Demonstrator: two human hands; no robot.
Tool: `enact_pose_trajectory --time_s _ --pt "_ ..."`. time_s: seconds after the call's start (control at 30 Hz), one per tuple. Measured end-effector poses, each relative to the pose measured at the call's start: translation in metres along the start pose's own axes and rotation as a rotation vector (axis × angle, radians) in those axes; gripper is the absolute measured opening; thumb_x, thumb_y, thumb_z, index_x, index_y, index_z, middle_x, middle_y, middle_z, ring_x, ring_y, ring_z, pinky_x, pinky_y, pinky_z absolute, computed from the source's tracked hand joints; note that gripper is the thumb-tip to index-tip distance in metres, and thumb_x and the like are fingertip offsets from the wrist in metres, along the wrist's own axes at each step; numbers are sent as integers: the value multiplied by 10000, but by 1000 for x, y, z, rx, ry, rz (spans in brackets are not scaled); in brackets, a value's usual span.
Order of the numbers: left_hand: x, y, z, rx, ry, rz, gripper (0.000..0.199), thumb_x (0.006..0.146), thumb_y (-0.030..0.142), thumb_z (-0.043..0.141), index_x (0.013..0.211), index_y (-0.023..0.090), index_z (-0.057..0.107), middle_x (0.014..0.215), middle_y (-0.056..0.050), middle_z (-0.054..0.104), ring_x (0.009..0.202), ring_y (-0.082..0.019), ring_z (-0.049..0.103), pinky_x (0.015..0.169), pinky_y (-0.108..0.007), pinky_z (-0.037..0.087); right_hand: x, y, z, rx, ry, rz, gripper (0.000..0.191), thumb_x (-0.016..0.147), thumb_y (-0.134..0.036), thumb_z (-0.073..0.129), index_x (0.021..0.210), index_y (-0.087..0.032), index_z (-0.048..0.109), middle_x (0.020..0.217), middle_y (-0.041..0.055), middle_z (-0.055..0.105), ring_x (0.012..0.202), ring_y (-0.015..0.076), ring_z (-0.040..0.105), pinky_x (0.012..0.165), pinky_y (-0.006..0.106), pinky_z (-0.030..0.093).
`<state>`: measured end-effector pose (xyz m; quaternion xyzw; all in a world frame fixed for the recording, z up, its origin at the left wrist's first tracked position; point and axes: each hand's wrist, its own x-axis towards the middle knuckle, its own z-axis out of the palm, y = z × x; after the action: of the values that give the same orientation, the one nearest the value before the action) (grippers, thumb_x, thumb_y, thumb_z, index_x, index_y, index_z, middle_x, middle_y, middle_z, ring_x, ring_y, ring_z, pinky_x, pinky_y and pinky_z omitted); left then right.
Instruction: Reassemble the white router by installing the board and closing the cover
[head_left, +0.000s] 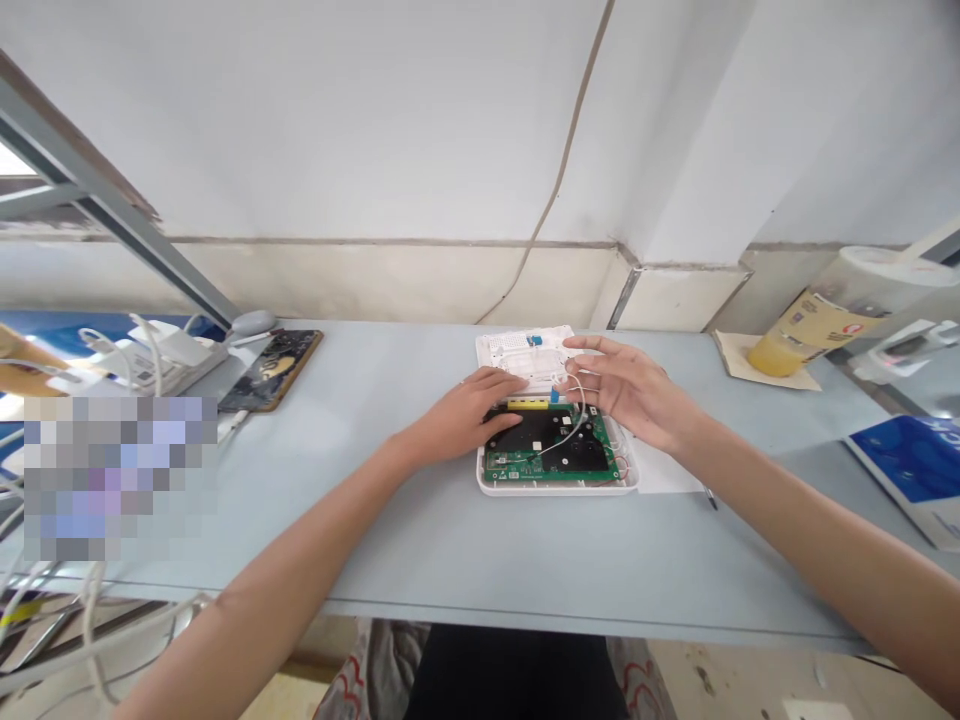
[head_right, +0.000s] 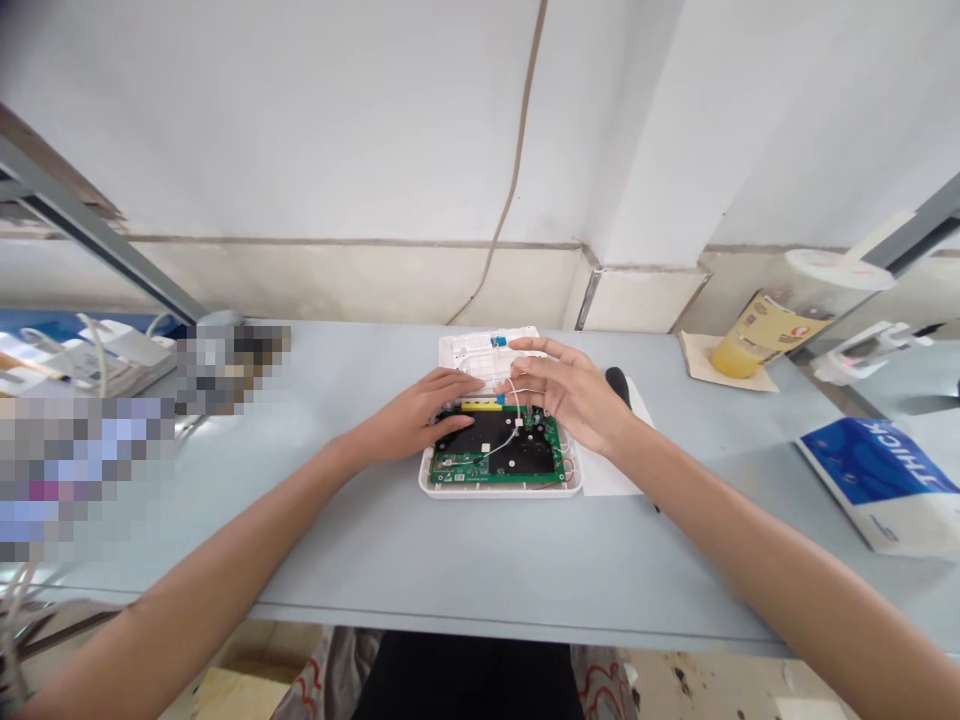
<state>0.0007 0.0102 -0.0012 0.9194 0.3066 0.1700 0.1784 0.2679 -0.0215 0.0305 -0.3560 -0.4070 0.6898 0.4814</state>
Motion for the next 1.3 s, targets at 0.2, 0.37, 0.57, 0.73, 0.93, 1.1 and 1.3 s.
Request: enact_pose_trajectory --time_s 0.2,0.37,0.57,0.73,0.93,1.1,1.3 --pt "-1 -2 2 0 23 25 436 1064 376 554 1465 212 602 1450 -135 650 1406 -325 514 1180 -547 467 -3 4 1 -55 -63 -8 322 781 -260 907 1070 -226 769 969 -6 655 801 102 622 766 262 545" --pt "-2 -1 3 27 66 57 415 1054 364 582 1434 206 638 1446 -112 668 1431 -349 449 1170 -573 461 -4 6 -1 -152 -105 -69 308 799 -295 900 1078 -259 774 1076 12 664 920 139 650 934 340 572" --pt "1 29 -4 -305 250 -64 276 1062 376 578 1195 257 789 1148 -81 770 1232 -273 592 1025 -440 541 -13 8 12 -312 -186 -222 277 880 -337 842 1134 -303 735 1173 24 674 1048 174 671 938 344 549" --pt "1 45 -10 -619 326 -179 293 1000 484 672 987 234 824 995 -58 781 952 -202 702 906 -354 544 -18 8 21 -395 -177 -238 292 884 -368 833 1133 -282 707 1033 27 712 997 202 710 915 390 578" --pt "2 46 -10 -654 349 -276 323 978 498 688 900 210 813 898 -58 794 872 -207 712 827 -345 554 -19 -5 23 -523 -117 -202 265 869 -386 823 1064 -265 691 963 36 723 893 236 746 879 450 585" --pt "3 45 -7 -500 341 -255 203 973 387 693 938 226 812 915 -44 789 862 -200 684 836 -352 543 -7 -8 7 -449 -31 -177 241 822 -338 848 1014 -252 732 1037 38 734 958 219 720 950 443 563" --pt "6 22 1 -143 366 -80 197 1018 309 616 1032 222 792 1033 -61 789 1065 -245 657 964 -415 545 6 -13 -10 -88 24 13 416 634 -65 815 1013 -223 748 1173 65 760 893 141 645 917 339 539"
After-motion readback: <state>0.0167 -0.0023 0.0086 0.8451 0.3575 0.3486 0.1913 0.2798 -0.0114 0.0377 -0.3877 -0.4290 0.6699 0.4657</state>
